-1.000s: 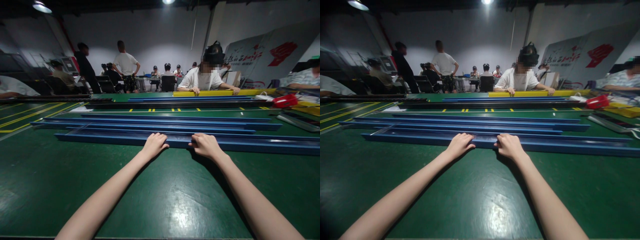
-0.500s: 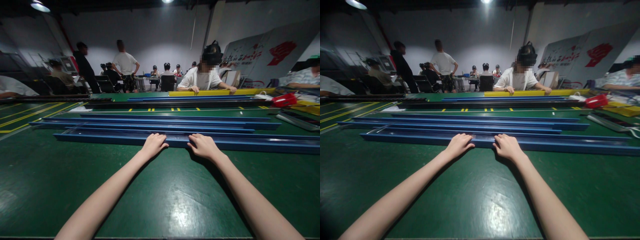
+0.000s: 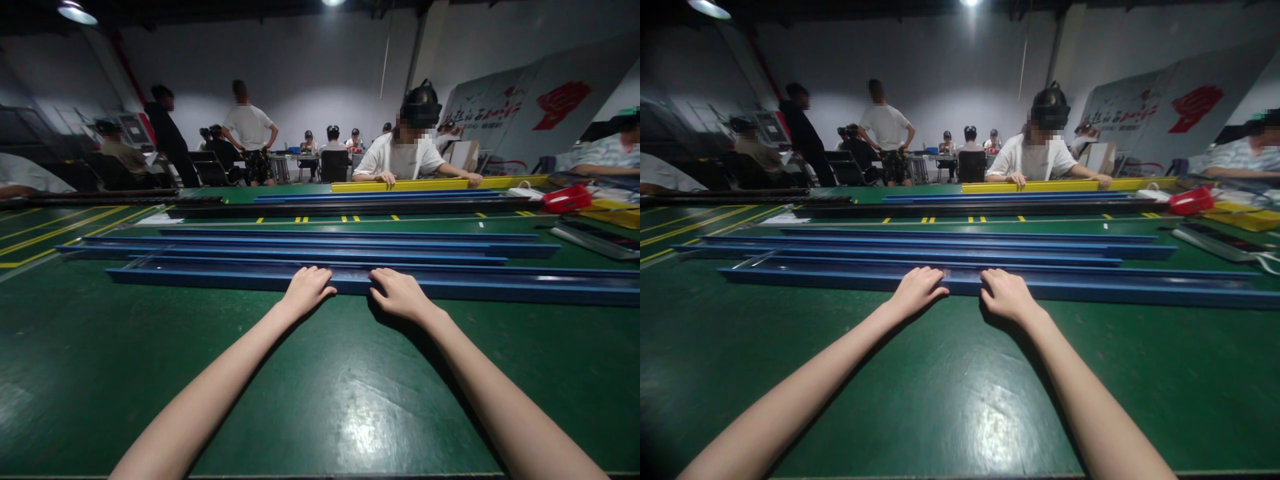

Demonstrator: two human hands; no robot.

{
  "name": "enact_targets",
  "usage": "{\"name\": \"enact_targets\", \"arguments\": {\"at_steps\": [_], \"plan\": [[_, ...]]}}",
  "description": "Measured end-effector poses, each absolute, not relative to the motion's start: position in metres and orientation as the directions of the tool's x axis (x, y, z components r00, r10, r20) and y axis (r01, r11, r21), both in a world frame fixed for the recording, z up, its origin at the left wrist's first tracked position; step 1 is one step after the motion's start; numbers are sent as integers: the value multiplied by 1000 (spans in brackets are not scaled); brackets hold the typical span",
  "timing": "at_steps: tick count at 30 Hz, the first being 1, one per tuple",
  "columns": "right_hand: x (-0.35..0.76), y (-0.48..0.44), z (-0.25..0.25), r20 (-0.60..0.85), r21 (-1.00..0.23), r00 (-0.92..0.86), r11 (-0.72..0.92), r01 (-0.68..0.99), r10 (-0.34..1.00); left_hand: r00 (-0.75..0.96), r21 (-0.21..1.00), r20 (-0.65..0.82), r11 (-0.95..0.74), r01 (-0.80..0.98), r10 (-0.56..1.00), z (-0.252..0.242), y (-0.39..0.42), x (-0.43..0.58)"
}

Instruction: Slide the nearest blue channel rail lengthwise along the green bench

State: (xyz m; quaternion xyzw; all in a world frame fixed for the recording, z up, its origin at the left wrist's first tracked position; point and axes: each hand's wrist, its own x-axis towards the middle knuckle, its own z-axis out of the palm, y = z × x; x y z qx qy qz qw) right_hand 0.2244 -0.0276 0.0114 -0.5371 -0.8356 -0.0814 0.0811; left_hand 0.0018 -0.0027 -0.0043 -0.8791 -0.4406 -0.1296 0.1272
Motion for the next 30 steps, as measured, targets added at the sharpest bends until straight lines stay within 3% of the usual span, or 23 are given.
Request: {"name": "enact_targets", "arguments": {"at_steps": [8, 18, 30], "plan": [[220, -28, 5, 252, 157, -454, 426, 891, 855, 594, -105, 371, -603, 791, 714, -6, 0, 1], [221, -27, 1, 286, 170, -466, 434, 885, 838, 643, -214, 485, -632, 745, 593, -17, -1, -1], [221, -26, 2, 308, 167, -471, 441, 882, 826, 623, -214, 496, -611, 762, 605, -19, -2, 2]]}}
